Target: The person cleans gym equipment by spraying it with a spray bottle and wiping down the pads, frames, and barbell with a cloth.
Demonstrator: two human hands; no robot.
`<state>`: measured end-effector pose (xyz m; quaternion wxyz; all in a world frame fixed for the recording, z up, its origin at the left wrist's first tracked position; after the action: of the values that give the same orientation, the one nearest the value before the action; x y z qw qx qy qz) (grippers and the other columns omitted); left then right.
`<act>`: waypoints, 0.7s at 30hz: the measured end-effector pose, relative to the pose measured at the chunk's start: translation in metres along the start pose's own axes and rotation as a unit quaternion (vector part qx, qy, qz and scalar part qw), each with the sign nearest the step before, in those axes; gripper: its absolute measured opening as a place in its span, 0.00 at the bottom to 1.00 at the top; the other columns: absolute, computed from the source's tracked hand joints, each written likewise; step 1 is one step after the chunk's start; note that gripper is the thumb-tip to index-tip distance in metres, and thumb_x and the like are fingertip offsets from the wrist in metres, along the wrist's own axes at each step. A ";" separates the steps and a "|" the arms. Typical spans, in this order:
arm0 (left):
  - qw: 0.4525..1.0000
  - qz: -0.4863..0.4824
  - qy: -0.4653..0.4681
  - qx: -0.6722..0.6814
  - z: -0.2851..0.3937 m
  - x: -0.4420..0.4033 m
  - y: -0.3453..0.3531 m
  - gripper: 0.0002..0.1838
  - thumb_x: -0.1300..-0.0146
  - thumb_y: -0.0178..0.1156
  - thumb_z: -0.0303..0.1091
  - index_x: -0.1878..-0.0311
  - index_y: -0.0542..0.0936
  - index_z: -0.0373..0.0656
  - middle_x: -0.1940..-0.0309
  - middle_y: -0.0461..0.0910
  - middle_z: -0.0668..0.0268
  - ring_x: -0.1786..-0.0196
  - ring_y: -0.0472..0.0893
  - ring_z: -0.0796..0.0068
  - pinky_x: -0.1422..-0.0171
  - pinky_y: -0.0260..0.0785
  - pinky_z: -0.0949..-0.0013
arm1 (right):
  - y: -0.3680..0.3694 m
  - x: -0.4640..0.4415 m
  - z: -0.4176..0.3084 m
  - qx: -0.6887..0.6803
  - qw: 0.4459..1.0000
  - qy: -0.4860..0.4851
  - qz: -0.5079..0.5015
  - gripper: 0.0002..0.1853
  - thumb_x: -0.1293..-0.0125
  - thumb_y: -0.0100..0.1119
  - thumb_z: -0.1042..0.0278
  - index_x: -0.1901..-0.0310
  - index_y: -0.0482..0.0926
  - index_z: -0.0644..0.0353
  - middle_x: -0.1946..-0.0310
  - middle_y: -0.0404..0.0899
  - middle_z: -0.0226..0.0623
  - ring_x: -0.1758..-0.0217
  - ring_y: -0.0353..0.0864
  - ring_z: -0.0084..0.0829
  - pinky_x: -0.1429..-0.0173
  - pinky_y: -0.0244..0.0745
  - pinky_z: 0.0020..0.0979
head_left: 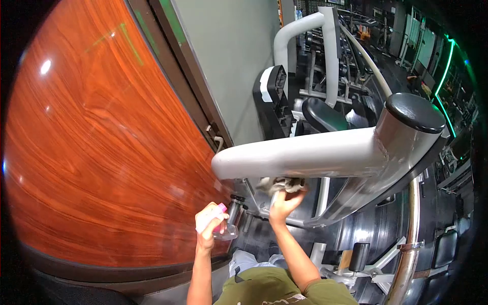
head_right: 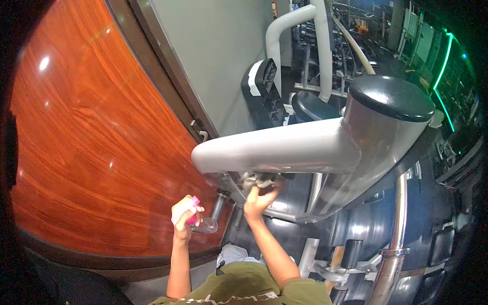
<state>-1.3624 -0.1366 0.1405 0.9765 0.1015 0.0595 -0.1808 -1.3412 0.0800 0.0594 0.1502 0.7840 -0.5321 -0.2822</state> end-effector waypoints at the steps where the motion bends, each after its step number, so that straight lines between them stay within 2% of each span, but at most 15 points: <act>1: 1.000 0.000 0.000 0.001 0.000 -0.002 0.004 0.10 0.41 0.55 0.26 0.69 0.81 0.28 0.74 0.73 0.62 0.81 0.72 0.77 0.75 0.62 0.74 | 0.006 0.008 0.005 0.050 0.999 -0.001 -0.012 0.25 0.40 0.53 0.84 0.41 0.64 0.60 0.46 0.67 0.35 0.42 0.68 0.29 0.34 0.63 0.33; 2: 1.000 -0.003 0.011 0.000 0.000 -0.005 0.008 0.10 0.41 0.55 0.26 0.69 0.81 0.28 0.74 0.73 0.62 0.81 0.72 0.77 0.75 0.61 0.74 | 0.009 0.015 0.013 0.099 0.995 -0.004 -0.025 0.22 0.38 0.55 0.83 0.43 0.65 0.59 0.48 0.69 0.35 0.45 0.70 0.28 0.36 0.66 0.32; 4: 1.000 -0.008 0.024 0.000 0.004 -0.012 0.018 0.09 0.40 0.55 0.26 0.69 0.81 0.28 0.75 0.73 0.62 0.81 0.72 0.77 0.76 0.61 0.74 | 0.026 0.025 0.032 0.072 0.980 0.087 -0.166 0.17 0.36 0.60 0.80 0.48 0.69 0.60 0.54 0.73 0.34 0.51 0.74 0.25 0.45 0.71 0.29; 5: 0.998 -0.018 0.039 -0.040 0.009 -0.016 0.025 0.09 0.40 0.56 0.26 0.68 0.81 0.28 0.75 0.73 0.62 0.81 0.71 0.77 0.76 0.61 0.74 | 0.027 0.029 0.025 0.143 0.965 -0.014 -0.222 0.12 0.36 0.62 0.81 0.53 0.73 0.62 0.57 0.75 0.32 0.55 0.76 0.23 0.52 0.73 0.28; 6: 0.995 -0.028 0.054 -0.081 0.014 -0.020 0.032 0.09 0.39 0.56 0.26 0.67 0.81 0.27 0.75 0.72 0.62 0.81 0.71 0.78 0.76 0.61 0.74 | 0.028 0.030 0.032 0.133 0.962 0.023 -0.236 0.09 0.36 0.61 0.81 0.56 0.74 0.64 0.55 0.75 0.34 0.52 0.77 0.24 0.50 0.74 0.28; 8: 0.992 -0.036 0.075 -0.097 0.021 -0.026 0.043 0.09 0.39 0.57 0.26 0.66 0.80 0.27 0.75 0.72 0.62 0.83 0.69 0.77 0.77 0.59 0.73 | 0.022 0.021 0.023 0.056 0.980 0.018 -0.190 0.12 0.42 0.67 0.77 0.56 0.78 0.63 0.61 0.80 0.40 0.53 0.80 0.34 0.46 0.73 0.33; 10: 0.981 -0.036 0.127 -0.140 0.034 -0.031 0.057 0.08 0.39 0.56 0.25 0.67 0.80 0.27 0.75 0.73 0.61 0.83 0.69 0.77 0.78 0.59 0.72 | 0.006 0.006 -0.005 0.079 0.978 -0.008 -0.192 0.14 0.43 0.67 0.78 0.55 0.78 0.65 0.56 0.79 0.42 0.53 0.80 0.34 0.47 0.74 0.32; 12: 0.981 -0.040 0.144 -0.125 0.034 -0.038 0.063 0.08 0.39 0.55 0.24 0.68 0.80 0.29 0.75 0.74 0.61 0.84 0.68 0.77 0.80 0.58 0.72 | -0.013 -0.009 -0.037 0.074 0.980 -0.047 -0.179 0.15 0.44 0.68 0.77 0.55 0.78 0.64 0.56 0.78 0.44 0.54 0.80 0.35 0.50 0.75 0.31; 14: 0.971 -0.077 0.165 -0.153 0.030 -0.045 0.067 0.11 0.40 0.55 0.30 0.70 0.79 0.29 0.74 0.76 0.59 0.85 0.71 0.75 0.81 0.60 0.74 | -0.035 -0.020 -0.056 0.098 0.974 -0.094 -0.182 0.16 0.46 0.69 0.78 0.55 0.77 0.64 0.57 0.78 0.44 0.55 0.80 0.35 0.52 0.76 0.31; 16: 0.972 -0.079 0.186 -0.117 0.033 -0.045 0.073 0.11 0.41 0.55 0.29 0.70 0.79 0.28 0.75 0.77 0.58 0.86 0.71 0.75 0.82 0.60 0.74 | -0.037 -0.034 -0.098 0.142 0.962 -0.167 -0.164 0.17 0.51 0.71 0.80 0.57 0.80 0.61 0.58 0.78 0.43 0.56 0.80 0.37 0.53 0.77 0.32; 18: 0.986 -0.085 0.136 -0.051 0.029 -0.046 0.074 0.11 0.41 0.54 0.29 0.70 0.80 0.28 0.74 0.77 0.58 0.85 0.71 0.75 0.81 0.60 0.74 | -0.025 -0.047 -0.145 0.245 0.912 -0.285 -0.163 0.18 0.55 0.72 0.79 0.58 0.83 0.59 0.56 0.77 0.43 0.55 0.81 0.39 0.53 0.78 0.34; 19: 0.985 -0.087 0.138 -0.047 0.029 -0.045 0.076 0.11 0.41 0.54 0.29 0.70 0.80 0.28 0.74 0.77 0.58 0.85 0.71 0.75 0.81 0.60 0.74 | -0.023 -0.052 -0.150 0.273 0.914 -0.253 -0.162 0.20 0.57 0.72 0.80 0.58 0.86 0.56 0.54 0.77 0.42 0.55 0.81 0.39 0.53 0.79 0.36; 21: 0.968 -0.083 0.215 -0.102 0.036 -0.042 0.079 0.08 0.38 0.55 0.25 0.68 0.79 0.29 0.76 0.76 0.58 0.82 0.71 0.74 0.82 0.57 0.73 | -0.009 -0.059 -0.155 0.323 0.903 -0.235 -0.159 0.22 0.56 0.70 0.80 0.56 0.87 0.51 0.55 0.76 0.38 0.56 0.81 0.36 0.55 0.80 0.34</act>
<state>-1.3698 -0.0578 0.1959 0.9277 0.0320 0.2941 -0.2278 -1.2569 0.1275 0.1945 -0.2874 0.7747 -0.4821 -0.2912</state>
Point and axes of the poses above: each hand's wrist, its own x-axis away from the middle knuckle, its own y-axis out of the palm, z = x × y, the point moved 5 cm from there along -x, towards the middle knuckle
